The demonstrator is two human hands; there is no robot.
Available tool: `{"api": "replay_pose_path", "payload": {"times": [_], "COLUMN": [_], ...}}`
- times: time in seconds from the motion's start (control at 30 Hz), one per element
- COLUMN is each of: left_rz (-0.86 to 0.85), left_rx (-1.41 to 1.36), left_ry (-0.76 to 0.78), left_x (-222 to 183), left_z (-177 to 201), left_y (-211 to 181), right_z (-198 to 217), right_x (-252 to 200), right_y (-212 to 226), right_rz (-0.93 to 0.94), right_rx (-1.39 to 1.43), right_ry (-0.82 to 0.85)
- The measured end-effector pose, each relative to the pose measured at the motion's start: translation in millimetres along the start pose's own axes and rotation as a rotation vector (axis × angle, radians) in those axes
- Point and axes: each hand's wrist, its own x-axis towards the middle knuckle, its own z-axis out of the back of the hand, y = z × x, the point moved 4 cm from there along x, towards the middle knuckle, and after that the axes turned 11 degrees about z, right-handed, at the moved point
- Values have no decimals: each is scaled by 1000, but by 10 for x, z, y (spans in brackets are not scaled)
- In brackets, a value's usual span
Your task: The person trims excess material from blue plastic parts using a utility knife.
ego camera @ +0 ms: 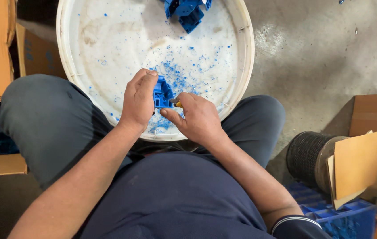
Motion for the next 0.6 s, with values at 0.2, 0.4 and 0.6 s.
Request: {"api": "replay_pose_path", "payload": {"times": [0.2, 0.4, 0.6], "left_rz": [18, 90, 64], "left_rx": [110, 94, 98], "left_ry": [-49, -83, -71], "left_x": [19, 62, 90], "left_z": [17, 31, 22], "left_y": [15, 66, 97], "right_z": [-62, -95, -156], "right_x": [24, 49, 43], "right_y": [-59, -102, -160], "right_rz": [-11, -51, -29], "right_rx": [-11, 22, 27], "right_ry": [39, 61, 72]}}
